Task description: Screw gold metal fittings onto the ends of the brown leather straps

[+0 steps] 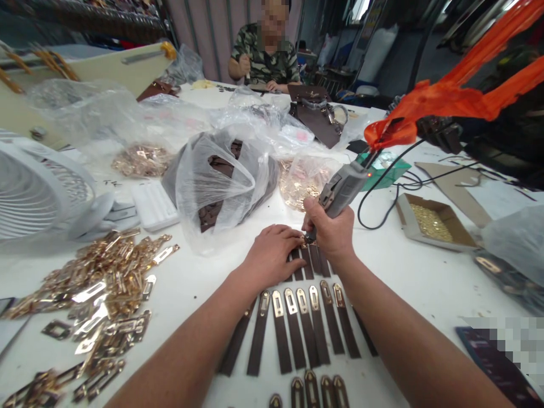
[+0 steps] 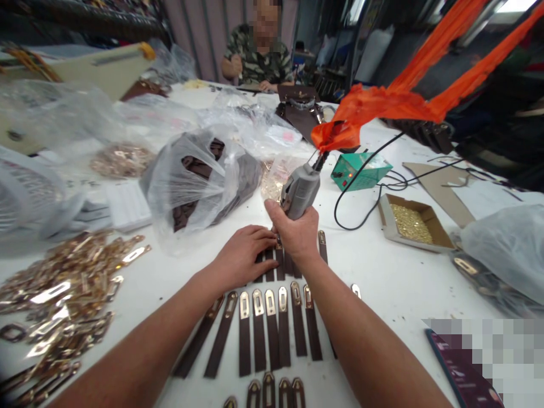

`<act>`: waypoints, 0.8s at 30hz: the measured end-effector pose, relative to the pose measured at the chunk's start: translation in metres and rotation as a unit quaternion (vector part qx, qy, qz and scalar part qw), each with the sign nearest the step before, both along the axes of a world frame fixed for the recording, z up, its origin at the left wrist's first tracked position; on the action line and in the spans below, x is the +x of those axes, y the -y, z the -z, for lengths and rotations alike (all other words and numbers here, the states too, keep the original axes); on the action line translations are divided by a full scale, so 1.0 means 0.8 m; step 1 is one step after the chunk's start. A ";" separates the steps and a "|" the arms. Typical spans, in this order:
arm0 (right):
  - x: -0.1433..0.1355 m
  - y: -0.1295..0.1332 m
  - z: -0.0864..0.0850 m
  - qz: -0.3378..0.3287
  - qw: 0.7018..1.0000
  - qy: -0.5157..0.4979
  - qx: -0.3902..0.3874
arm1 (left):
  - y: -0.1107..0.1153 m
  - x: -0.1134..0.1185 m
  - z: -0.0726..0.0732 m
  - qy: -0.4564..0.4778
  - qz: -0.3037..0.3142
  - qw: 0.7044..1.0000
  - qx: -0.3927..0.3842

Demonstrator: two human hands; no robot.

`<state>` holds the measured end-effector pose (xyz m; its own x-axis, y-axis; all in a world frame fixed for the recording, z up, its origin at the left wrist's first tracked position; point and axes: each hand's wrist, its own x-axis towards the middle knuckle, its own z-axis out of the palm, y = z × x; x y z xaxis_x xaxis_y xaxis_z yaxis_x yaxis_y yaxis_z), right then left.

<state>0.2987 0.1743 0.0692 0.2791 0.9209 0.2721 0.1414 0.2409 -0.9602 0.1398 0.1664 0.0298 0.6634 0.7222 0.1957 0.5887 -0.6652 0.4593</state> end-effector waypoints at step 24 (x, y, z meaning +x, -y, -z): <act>0.016 0.002 -0.005 -0.042 0.994 -0.099 0.031 | -0.001 0.000 0.000 -0.017 0.004 1.000 0.014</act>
<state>0.3116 0.1728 0.0728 0.2549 0.9268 0.2758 -0.0723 0.3027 -0.9503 0.1394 0.1671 0.0294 0.6761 0.7111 0.1930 0.5977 -0.6825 0.4208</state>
